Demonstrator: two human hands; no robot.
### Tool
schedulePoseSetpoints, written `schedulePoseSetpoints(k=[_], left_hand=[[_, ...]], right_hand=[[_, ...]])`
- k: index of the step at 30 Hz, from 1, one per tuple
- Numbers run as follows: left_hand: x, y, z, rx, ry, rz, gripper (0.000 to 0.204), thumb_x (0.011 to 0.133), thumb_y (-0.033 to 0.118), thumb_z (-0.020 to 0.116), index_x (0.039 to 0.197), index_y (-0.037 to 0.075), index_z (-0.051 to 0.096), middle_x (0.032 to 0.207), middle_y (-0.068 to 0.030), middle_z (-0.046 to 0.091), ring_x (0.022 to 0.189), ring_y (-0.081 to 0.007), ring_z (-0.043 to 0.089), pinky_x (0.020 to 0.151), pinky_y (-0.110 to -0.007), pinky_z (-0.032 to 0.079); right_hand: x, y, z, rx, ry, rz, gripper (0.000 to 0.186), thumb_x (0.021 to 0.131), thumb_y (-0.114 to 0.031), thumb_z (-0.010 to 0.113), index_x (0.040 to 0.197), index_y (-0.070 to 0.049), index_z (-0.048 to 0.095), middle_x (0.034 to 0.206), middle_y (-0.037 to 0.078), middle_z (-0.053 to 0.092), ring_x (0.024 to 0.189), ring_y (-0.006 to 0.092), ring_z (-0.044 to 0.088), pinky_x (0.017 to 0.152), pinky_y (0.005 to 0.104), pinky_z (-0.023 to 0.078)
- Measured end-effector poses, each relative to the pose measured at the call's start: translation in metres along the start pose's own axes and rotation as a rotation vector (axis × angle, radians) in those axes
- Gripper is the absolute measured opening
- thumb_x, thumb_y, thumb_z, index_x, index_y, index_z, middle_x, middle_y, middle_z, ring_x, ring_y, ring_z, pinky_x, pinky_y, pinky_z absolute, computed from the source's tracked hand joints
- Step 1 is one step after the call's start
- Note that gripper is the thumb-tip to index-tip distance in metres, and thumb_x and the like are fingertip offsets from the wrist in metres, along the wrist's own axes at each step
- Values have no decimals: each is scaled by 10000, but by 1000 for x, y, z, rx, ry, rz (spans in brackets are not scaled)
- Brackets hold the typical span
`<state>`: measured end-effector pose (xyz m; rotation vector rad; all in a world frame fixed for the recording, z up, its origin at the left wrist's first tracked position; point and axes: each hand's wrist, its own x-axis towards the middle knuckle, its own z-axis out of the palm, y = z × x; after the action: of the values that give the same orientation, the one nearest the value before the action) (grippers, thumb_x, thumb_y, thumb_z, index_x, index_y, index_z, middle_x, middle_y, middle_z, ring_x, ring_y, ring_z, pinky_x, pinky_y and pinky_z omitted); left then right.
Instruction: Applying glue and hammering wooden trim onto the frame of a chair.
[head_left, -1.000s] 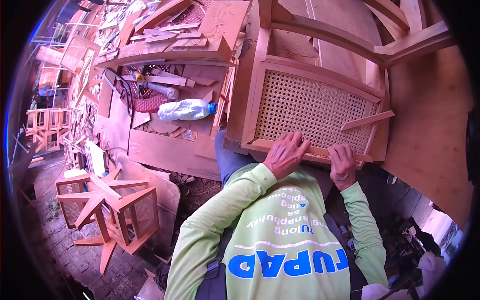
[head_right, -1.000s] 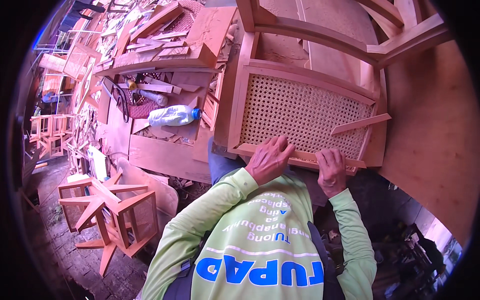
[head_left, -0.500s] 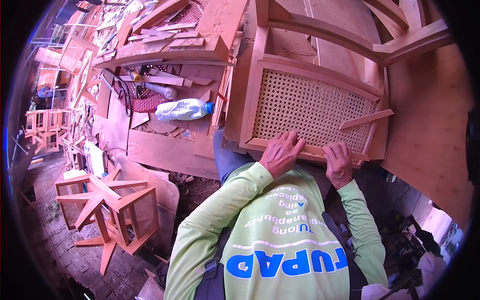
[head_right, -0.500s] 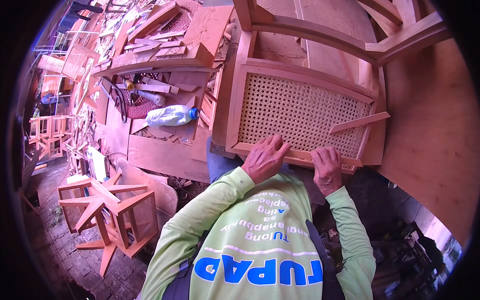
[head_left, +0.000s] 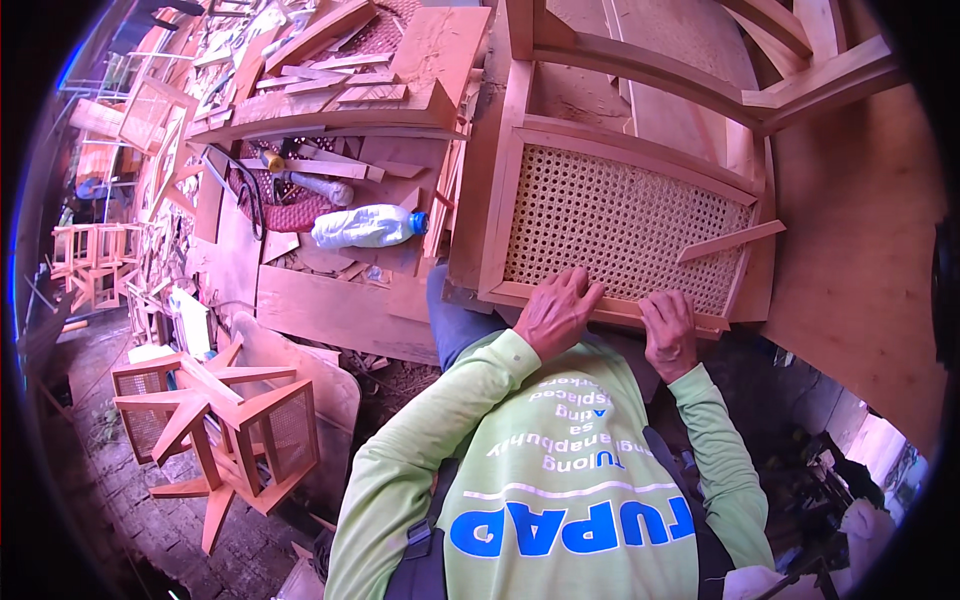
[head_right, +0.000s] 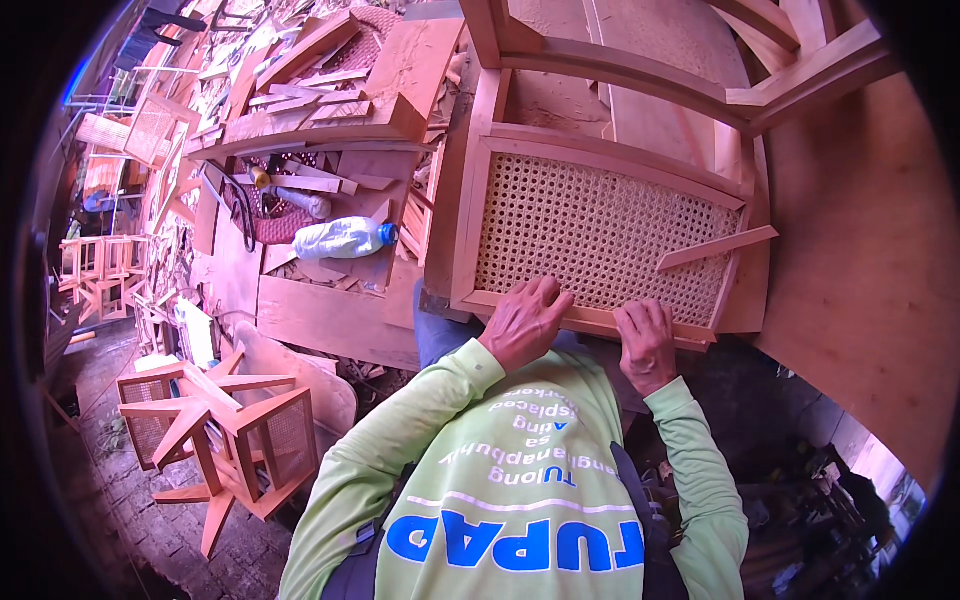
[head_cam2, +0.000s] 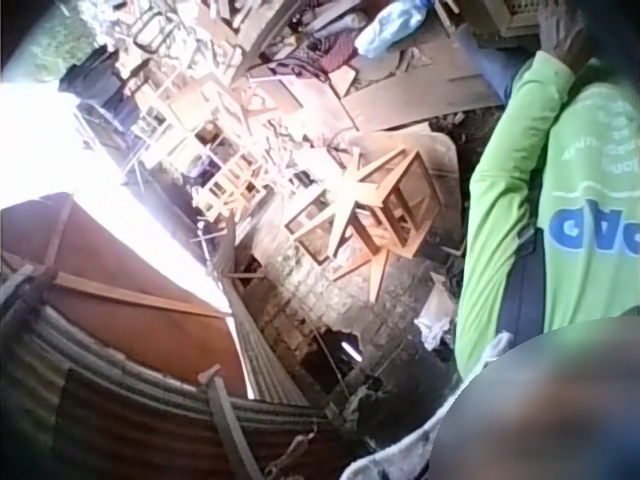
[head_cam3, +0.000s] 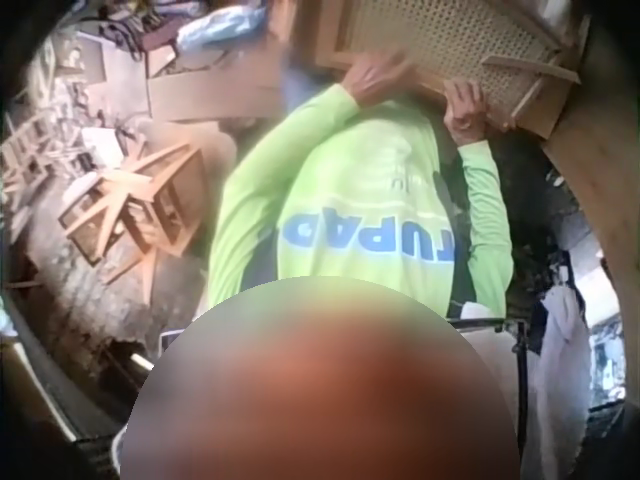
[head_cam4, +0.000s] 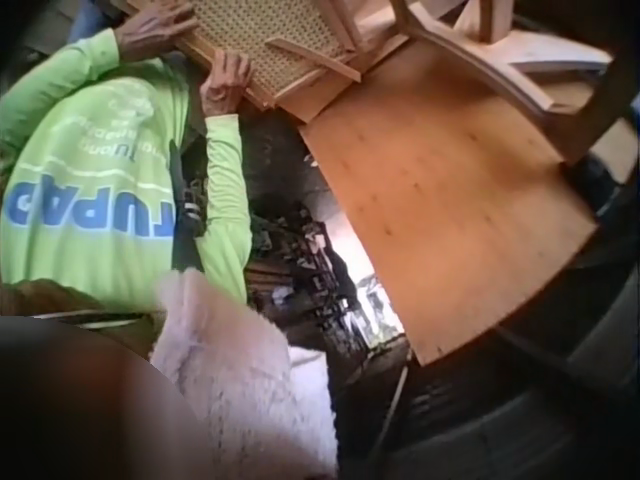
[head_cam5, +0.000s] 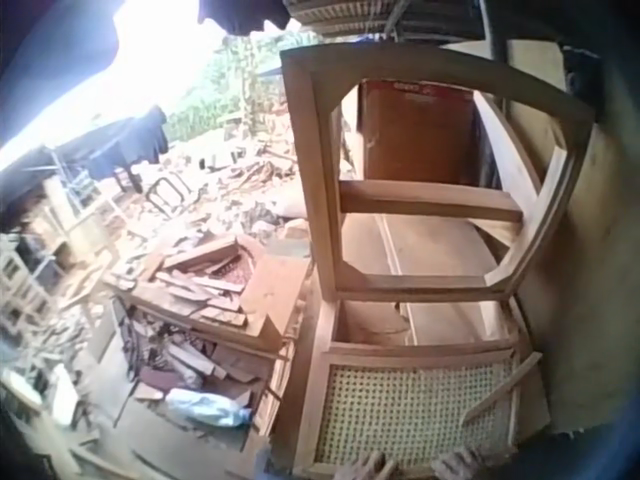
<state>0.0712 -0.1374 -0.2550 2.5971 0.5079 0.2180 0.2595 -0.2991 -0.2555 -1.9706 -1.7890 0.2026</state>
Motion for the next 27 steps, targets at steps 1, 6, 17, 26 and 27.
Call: schedulePoseSetpoints(k=[1,6,17,26,27], left_hand=[[0,0,-1,5,4,7,234,834,106,636,1063,74,595,981,-115,570,934,-301,634,815,-433,521],[-4,-5,-27,-148,63,-149,263,902,120,708,1135,81,591,1047,-140,592,825,-345,643,704,-434,545],[-18,-93,-72,-182,65,-726,589,845,356,844,1213,6,545,976,-165,677,861,-326,672,769,-438,545],[-21,-120,-56,-429,42,-780,567,786,389,900,1078,14,590,898,-155,706,833,-293,689,754,-422,553],[-17,-116,-61,-400,36,-772,562,784,381,903,1073,14,590,889,-142,701,820,-273,678,747,-414,550]], right_hand=[[0,-1,0,-3,-8,1,293,800,-30,639,1092,-22,645,1045,106,599,999,324,579,886,460,454],[-2,1,2,-6,5,21,299,785,-23,628,1084,-23,643,1054,104,600,1005,317,577,893,454,454],[0,0,3,28,-3,28,261,779,-3,684,1035,-16,638,1024,112,598,984,334,579,873,465,449],[-4,3,3,11,4,49,261,775,-5,686,1032,-22,643,1019,108,604,985,326,582,857,459,446],[-6,2,4,4,2,70,261,775,-5,686,1032,-22,643,1019,108,604,985,326,582,857,459,446]])
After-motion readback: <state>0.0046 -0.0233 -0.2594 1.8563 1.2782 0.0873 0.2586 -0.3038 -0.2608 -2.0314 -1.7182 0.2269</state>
